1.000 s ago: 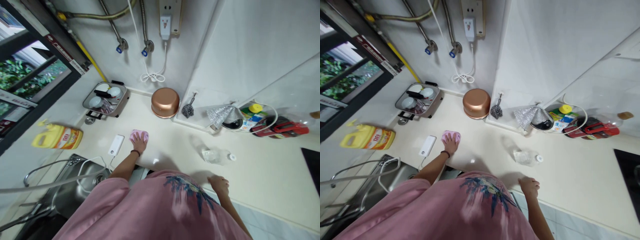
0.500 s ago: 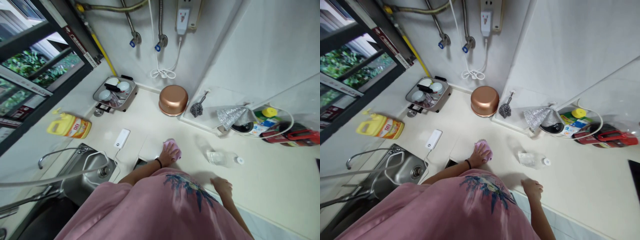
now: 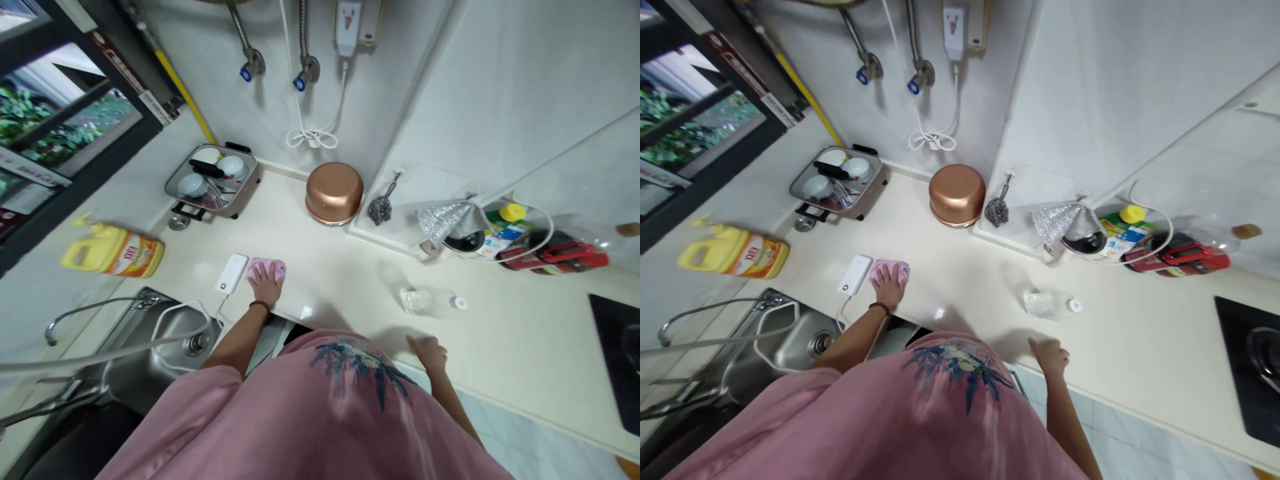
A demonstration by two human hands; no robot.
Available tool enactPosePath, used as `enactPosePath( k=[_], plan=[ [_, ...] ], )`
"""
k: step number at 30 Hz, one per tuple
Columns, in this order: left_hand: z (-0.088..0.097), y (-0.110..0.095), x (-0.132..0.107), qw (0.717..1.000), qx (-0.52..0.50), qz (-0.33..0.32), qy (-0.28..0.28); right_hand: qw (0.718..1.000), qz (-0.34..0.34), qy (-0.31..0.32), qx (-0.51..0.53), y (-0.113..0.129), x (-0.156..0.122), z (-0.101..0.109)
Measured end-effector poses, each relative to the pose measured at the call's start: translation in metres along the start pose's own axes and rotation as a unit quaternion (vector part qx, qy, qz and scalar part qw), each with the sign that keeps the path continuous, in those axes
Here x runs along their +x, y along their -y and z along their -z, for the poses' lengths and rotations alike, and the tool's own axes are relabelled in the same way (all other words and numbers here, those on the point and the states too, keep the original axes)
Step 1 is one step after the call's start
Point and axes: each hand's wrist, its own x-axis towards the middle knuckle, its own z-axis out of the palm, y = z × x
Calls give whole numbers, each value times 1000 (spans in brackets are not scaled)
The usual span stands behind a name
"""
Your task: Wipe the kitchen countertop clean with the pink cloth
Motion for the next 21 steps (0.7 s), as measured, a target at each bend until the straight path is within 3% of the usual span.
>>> enactPosePath(
  k=[3, 5, 9, 12, 14, 16, 19, 21],
  plan=[
    [-11, -15, -15, 1000, 8, 15, -9, 984, 34, -118, 131, 15, 2, 7],
    [-22, -33, -34, 1000, 14, -20, -10, 958, 71, -171, 221, 30, 8, 10],
    [-45, -73, -76, 980, 12, -199, 1, 904, 77, -206, 367, 60, 29, 9],
    [-56, -88, -91, 948, -1, -318, 2, 873, 62, -224, 429, 76, 47, 9],
    [-56, -86, -90, 936, -6, -353, 0, 870, 55, -224, 435, 81, 56, 15],
    [-52, -73, -82, 942, -9, -336, -7, 879, 63, -214, 421, 82, 59, 24],
    [-42, -41, -63, 973, -12, -230, -24, 912, 111, -144, 368, 83, 53, 42],
    [-35, -19, -52, 986, -14, -165, -29, 930, 159, -39, 329, 91, 41, 51]
  ],
)
